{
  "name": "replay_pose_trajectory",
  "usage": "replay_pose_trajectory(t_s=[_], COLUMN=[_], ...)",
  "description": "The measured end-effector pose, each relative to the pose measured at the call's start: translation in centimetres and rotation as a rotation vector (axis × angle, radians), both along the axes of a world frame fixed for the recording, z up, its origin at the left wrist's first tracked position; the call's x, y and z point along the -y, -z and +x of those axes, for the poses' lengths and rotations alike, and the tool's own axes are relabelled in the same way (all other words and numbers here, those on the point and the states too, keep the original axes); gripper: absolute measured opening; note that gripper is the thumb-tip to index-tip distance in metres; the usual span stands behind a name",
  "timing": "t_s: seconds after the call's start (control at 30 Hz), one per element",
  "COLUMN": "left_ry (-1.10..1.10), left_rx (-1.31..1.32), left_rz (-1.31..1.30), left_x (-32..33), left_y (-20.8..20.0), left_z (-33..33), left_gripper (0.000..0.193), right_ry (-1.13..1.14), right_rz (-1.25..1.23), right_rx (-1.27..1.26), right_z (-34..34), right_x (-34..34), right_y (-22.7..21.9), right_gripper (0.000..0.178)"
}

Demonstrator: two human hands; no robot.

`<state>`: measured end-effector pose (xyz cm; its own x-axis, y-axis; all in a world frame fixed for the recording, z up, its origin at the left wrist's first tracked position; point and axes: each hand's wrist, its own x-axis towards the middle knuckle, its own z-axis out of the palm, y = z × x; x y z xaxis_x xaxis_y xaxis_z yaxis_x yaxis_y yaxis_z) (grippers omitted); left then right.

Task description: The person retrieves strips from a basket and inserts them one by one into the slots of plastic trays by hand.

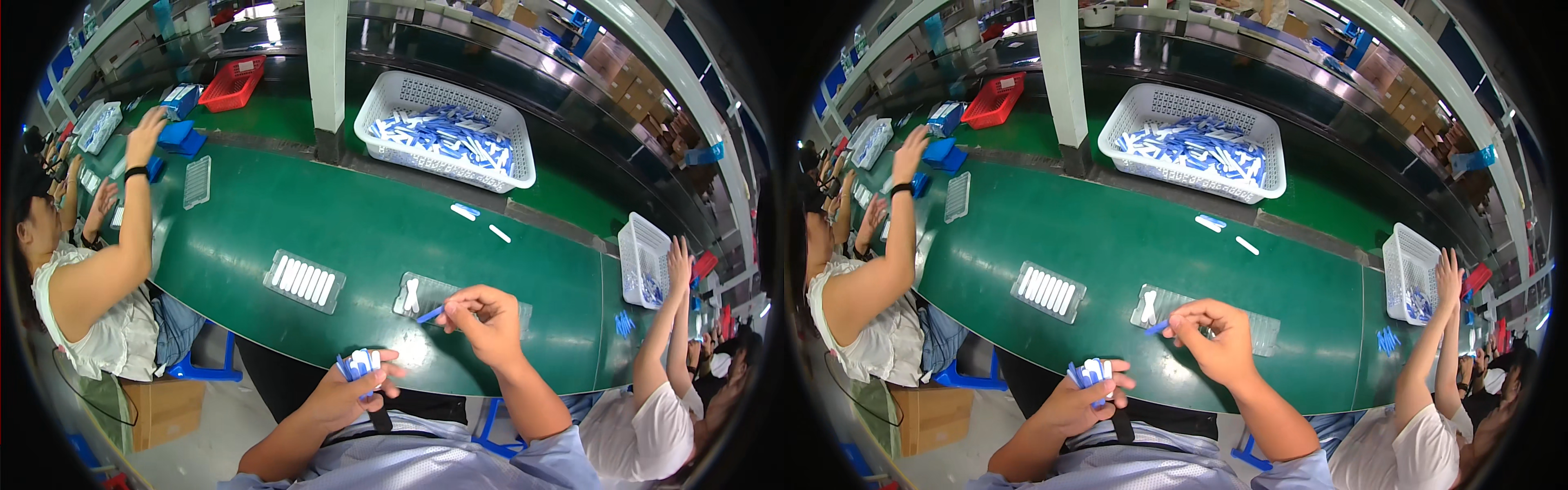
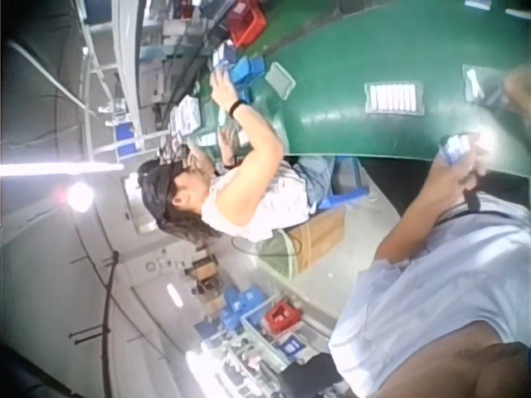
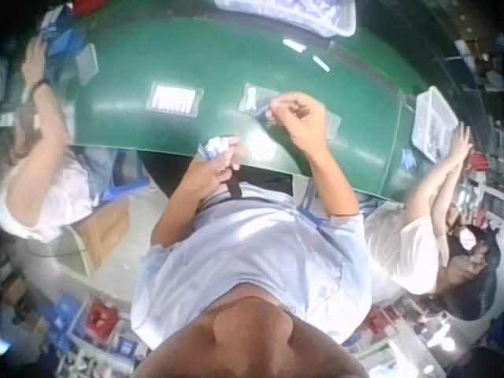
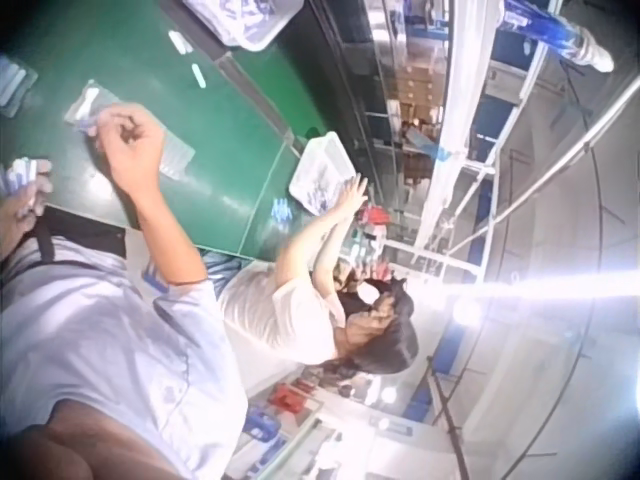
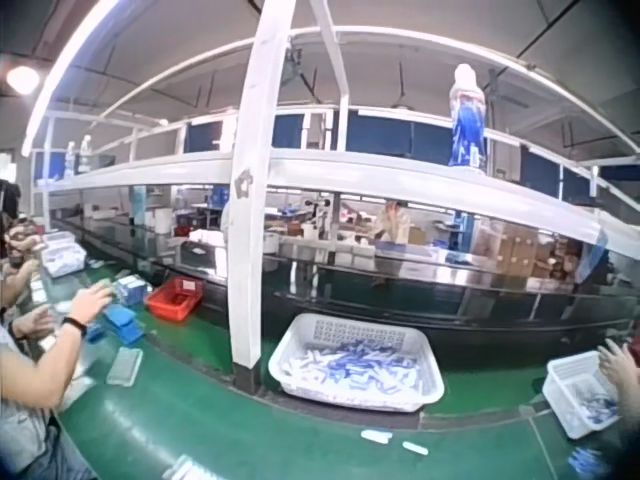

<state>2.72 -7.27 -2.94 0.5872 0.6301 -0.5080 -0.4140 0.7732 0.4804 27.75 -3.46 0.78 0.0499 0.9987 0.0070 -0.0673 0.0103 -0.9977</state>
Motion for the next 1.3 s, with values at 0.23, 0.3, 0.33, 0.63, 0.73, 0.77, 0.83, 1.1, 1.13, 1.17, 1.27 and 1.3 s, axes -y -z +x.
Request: replay_pose_trajectory(t_s=[0.23, 0.3, 0.33, 0.63, 0.73, 0.77, 0.83, 1.1, 1.13, 1.17, 1.27, 1.3], left_ry=[0.077, 0.132, 0.134, 0.377, 0.321, 0.414, 0.527, 0.507, 0.509, 0.506, 0.437, 0.373], left_rx=[-0.756, -0.975, -0.976, -1.200, -1.089, -1.104, -1.112, -0.798, -0.795, -0.796, -0.800, -0.806], left_rz=[1.145, 1.354, 1.358, 1.721, 1.864, 1.885, 1.913, 2.034, 2.032, 1.981, 1.914, 1.899], left_x=[-4.6, -6.2, -6.8, -10.3, -11.5, -11.8, -12.5, -14.9, -15.0, -15.0, -14.7, -14.7], left_y=[-1.0, -1.4, -1.2, -0.7, -0.8, -1.1, -1.2, -1.1, -0.9, -0.7, -0.1, 0.0], left_z=[2.0, 2.9, 3.4, 4.5, 4.6, 4.6, 4.4, 4.9, 5.0, 5.1, 4.9, 4.8], left_gripper=[0.014, 0.012, 0.012, 0.020, 0.026, 0.027, 0.028, 0.019, 0.019, 0.014, 0.010, 0.014], right_ry=[-0.001, 0.028, 0.055, 0.110, 0.148, 0.161, 0.200, -0.021, -0.020, -0.110, -0.197, -0.226], right_rz=[-0.054, -0.060, -0.071, -0.086, -0.105, -0.104, -0.035, 0.593, 0.590, 0.576, 0.566, 0.548], right_rx=[-0.184, -0.175, -0.169, -0.237, -0.257, -0.270, -0.289, 0.936, 0.937, 1.008, 1.003, 0.994], right_z=[1.6, 1.5, 1.4, 2.3, 2.9, 3.0, 3.1, 3.2, 3.0, 2.8, 2.4, 2.4], right_x=[-1.9, -2.0, -1.9, -2.5, -2.8, -2.8, -2.9, -3.3, -3.2, -3.1, -3.0, -2.8], right_y=[0.6, 0.3, 0.3, 1.1, 2.2, 2.4, 2.6, 3.4, 3.0, 2.4, 2.6, 2.2], right_gripper=[0.006, 0.008, 0.010, 0.010, 0.011, 0.011, 0.010, 0.005, 0.005, 0.005, 0.005, 0.007])
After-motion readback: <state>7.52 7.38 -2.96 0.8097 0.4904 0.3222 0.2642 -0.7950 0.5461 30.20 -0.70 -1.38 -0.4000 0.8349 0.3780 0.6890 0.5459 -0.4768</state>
